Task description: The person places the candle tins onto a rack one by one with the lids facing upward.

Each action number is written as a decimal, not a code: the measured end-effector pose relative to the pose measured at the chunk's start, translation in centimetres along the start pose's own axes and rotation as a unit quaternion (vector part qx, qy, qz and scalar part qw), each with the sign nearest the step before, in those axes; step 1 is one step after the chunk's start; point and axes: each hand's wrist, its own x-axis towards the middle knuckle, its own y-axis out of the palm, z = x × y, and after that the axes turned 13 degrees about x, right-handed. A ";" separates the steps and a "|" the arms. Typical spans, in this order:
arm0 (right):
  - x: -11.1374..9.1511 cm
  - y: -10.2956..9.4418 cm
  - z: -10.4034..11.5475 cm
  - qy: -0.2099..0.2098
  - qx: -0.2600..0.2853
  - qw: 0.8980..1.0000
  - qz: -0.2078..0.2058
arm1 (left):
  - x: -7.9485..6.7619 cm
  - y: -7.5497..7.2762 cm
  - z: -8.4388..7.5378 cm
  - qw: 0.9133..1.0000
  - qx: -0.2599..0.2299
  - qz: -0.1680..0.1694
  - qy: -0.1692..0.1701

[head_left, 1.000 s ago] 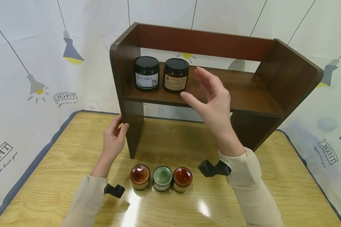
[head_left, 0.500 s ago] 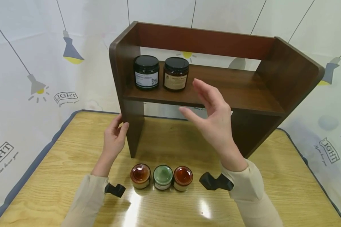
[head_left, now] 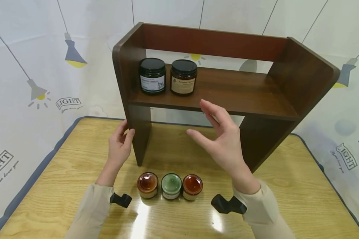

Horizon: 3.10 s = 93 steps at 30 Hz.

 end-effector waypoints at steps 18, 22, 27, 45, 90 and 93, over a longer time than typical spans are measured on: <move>-3.8 -0.5 -3.1 0.073 0.013 0.997 0.014 | -0.1 -0.1 0.2 1.000 -0.002 -0.006 0.008; -4.5 -0.7 -3.5 0.087 0.009 0.996 0.011 | -0.1 -0.1 0.3 1.000 -0.002 -0.006 0.003; -5.3 -0.9 -4.0 0.100 0.007 0.995 0.014 | -0.1 0.0 0.5 1.000 -0.007 -0.007 0.006; -9.3 -2.1 -6.9 0.165 -0.020 0.986 0.012 | 0.0 -0.1 -2.8 1.000 -0.003 0.000 -0.007; -15.5 -1.8 -12.0 0.319 0.009 0.943 0.094 | 0.0 0.0 0.0 1.000 -0.005 0.006 -0.007; -15.7 -1.7 -12.3 0.321 0.014 0.942 0.095 | 0.0 -0.1 0.2 1.000 0.001 0.007 -0.008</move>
